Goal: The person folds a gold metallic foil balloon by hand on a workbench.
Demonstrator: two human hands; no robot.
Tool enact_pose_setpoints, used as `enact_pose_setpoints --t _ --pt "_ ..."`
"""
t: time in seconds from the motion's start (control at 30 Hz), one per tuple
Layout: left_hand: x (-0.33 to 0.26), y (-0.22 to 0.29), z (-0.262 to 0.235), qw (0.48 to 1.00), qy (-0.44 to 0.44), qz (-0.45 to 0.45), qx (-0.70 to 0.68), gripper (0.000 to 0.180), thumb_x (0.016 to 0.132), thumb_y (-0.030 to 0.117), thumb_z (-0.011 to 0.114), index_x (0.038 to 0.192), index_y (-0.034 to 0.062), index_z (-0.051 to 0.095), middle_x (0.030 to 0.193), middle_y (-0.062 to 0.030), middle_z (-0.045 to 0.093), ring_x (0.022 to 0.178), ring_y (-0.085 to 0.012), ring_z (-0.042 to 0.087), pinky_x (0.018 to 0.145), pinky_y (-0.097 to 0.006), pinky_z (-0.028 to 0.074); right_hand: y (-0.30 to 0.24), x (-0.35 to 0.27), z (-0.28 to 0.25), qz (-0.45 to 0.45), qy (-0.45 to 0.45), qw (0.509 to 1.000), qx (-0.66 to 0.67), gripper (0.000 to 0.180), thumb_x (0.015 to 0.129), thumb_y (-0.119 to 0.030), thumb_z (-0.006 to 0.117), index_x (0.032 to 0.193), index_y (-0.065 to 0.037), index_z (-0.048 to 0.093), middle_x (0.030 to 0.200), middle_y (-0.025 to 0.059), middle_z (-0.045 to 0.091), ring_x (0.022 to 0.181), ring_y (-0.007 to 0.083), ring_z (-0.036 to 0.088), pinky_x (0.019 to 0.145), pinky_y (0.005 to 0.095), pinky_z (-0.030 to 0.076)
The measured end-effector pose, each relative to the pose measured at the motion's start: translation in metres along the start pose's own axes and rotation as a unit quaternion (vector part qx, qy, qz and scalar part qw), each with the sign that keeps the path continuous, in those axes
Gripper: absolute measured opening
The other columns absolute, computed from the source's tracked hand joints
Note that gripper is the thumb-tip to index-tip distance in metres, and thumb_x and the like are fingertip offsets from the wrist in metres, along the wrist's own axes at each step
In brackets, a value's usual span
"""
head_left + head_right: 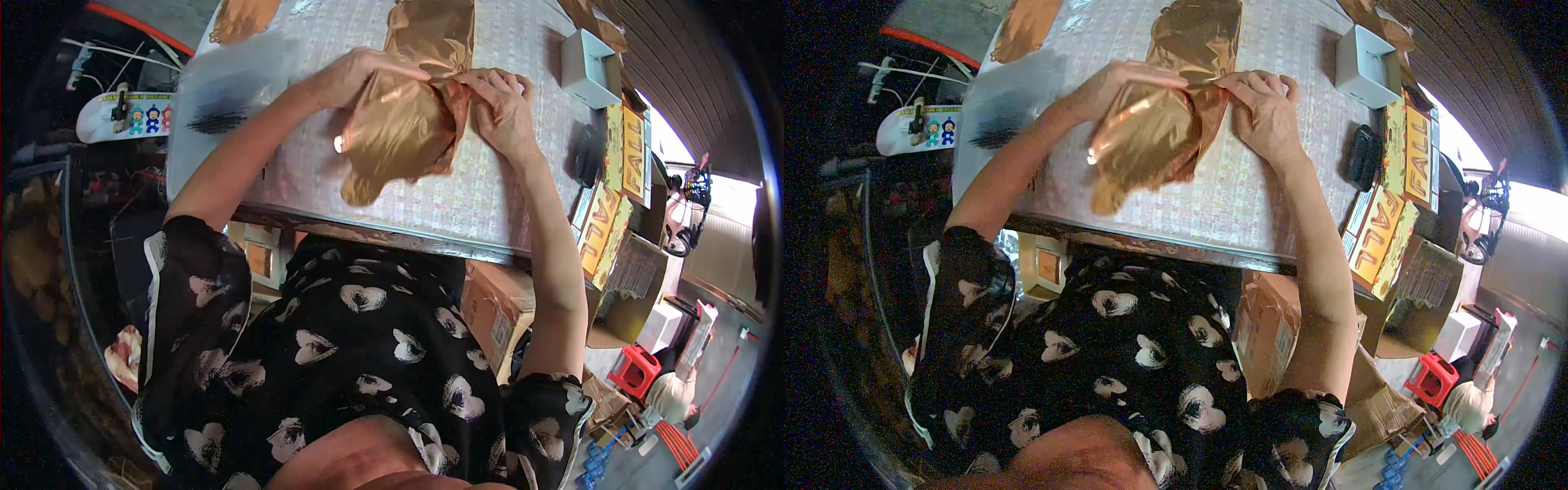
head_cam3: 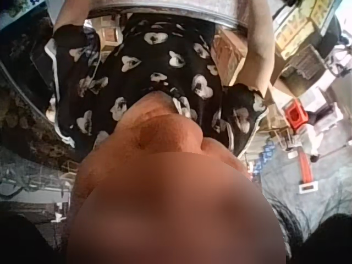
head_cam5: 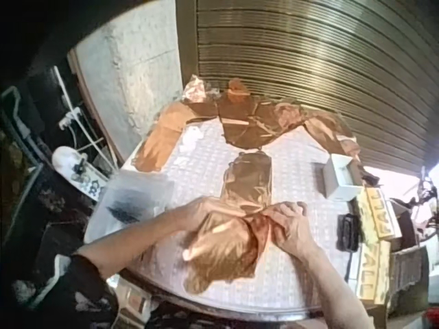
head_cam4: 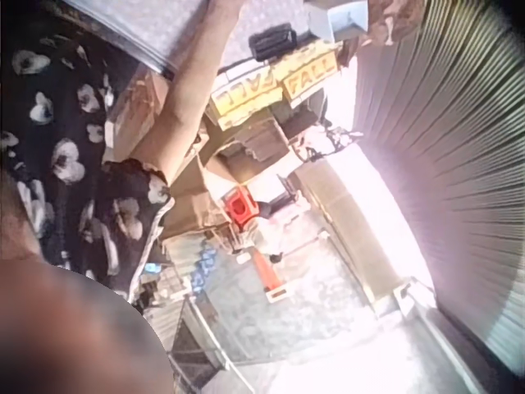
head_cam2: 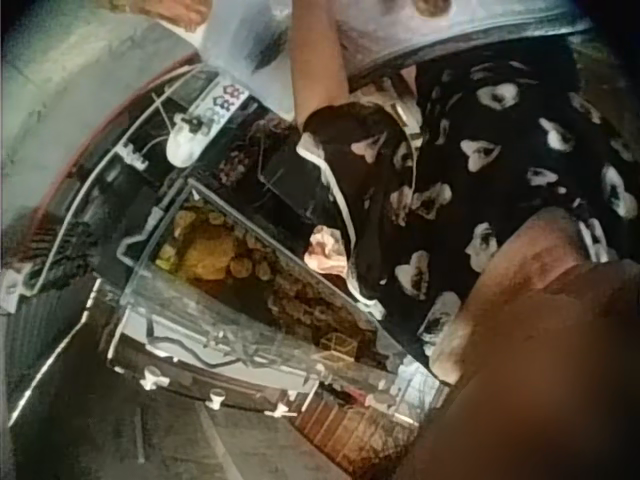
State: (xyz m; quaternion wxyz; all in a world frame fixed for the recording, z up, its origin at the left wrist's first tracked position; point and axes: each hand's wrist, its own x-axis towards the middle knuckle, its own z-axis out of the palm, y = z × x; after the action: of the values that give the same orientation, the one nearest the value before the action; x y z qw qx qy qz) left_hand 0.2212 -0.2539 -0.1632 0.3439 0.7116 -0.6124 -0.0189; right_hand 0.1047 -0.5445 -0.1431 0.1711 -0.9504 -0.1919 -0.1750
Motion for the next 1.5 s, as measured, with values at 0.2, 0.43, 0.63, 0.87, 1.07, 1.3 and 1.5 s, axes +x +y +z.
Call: enact_pose_setpoints --t 0.2,0.43,0.63,0.87,1.07,1.3,1.5 --pt "0.030 0.036 -0.009 0.913 0.069 -0.353 -0.192 0.039 0.105 0.034 0.061 0.123 -0.0002 0.069 0.110 -0.0041 0.073 0.101 -0.0095 0.065 0.091 -0.028 0.052 0.004 -0.004 0.009 0.083 0.044 0.993 0.076 0.017 0.094 -0.021 0.073 0.108 -0.014 0.076 0.104 -0.0021 0.073 0.115 0.0207 0.060 0.111 0.0448 0.026" --pt "0.022 0.004 0.007 0.925 0.104 -0.323 -0.171 0.045 0.108 0.040 0.055 0.125 -0.0006 0.065 0.114 0.0000 0.068 0.105 -0.0083 0.059 0.092 -0.027 0.050 0.006 0.000 0.020 0.110 0.067 0.987 0.098 0.020 0.093 -0.028 0.076 0.106 -0.013 0.078 0.102 -0.0002 0.075 0.112 0.0210 0.060 0.107 0.0423 0.027" --pt "0.022 -0.005 0.016 0.909 0.177 -0.256 -0.276 0.043 0.109 0.039 0.053 0.118 -0.0011 0.065 0.117 -0.0012 0.065 0.107 -0.0098 0.061 0.096 -0.028 0.051 0.000 0.001 0.019 0.103 0.059 0.991 0.066 0.021 0.092 -0.027 0.076 0.107 -0.012 0.078 0.114 0.0027 0.072 0.110 0.0236 0.058 0.105 0.0427 0.027" --pt "0.027 0.003 -0.002 0.910 0.112 -0.341 -0.206 0.054 0.106 0.049 0.056 0.105 -0.0034 0.069 0.100 -0.0028 0.069 0.093 -0.0088 0.062 0.079 -0.026 0.053 0.000 0.001 0.021 0.115 0.059 0.990 0.062 0.020 0.092 -0.028 0.076 0.105 -0.012 0.077 0.112 0.0039 0.071 0.108 0.0246 0.058 0.103 0.0430 0.029" --pt "0.025 -0.004 -0.010 0.873 0.073 -0.439 -0.198 0.061 0.102 0.056 0.059 0.090 -0.0022 0.072 0.086 -0.0032 0.068 0.081 -0.0072 0.059 0.074 -0.026 0.050 -0.004 0.005 0.024 0.132 0.067 0.986 0.083 0.021 0.093 -0.027 0.075 0.102 -0.009 0.077 0.111 0.0043 0.071 0.106 0.0255 0.058 0.102 0.0441 0.030" --pt "0.015 0.010 -0.007 0.920 0.089 -0.379 -0.049 0.039 0.099 0.039 0.069 0.102 0.0002 0.076 0.101 -0.0063 0.068 0.097 -0.0165 0.064 0.086 -0.030 0.050 -0.002 -0.001 0.030 0.176 0.073 0.975 0.110 0.016 0.093 -0.018 0.076 0.100 -0.003 0.076 0.109 0.0041 0.069 0.103 0.0188 0.060 0.100 0.0371 0.038" --pt "-0.002 0.010 0.010 0.929 0.200 -0.310 -0.039 0.037 0.093 0.036 0.076 0.099 -0.0007 0.077 0.119 -0.0094 0.065 0.104 -0.0206 0.064 0.087 -0.031 0.051 -0.011 0.008 0.033 0.271 0.075 0.944 0.174 0.015 0.093 -0.016 0.077 0.097 -0.002 0.077 0.107 0.0037 0.074 0.103 0.0151 0.062 0.098 0.0308 0.044"
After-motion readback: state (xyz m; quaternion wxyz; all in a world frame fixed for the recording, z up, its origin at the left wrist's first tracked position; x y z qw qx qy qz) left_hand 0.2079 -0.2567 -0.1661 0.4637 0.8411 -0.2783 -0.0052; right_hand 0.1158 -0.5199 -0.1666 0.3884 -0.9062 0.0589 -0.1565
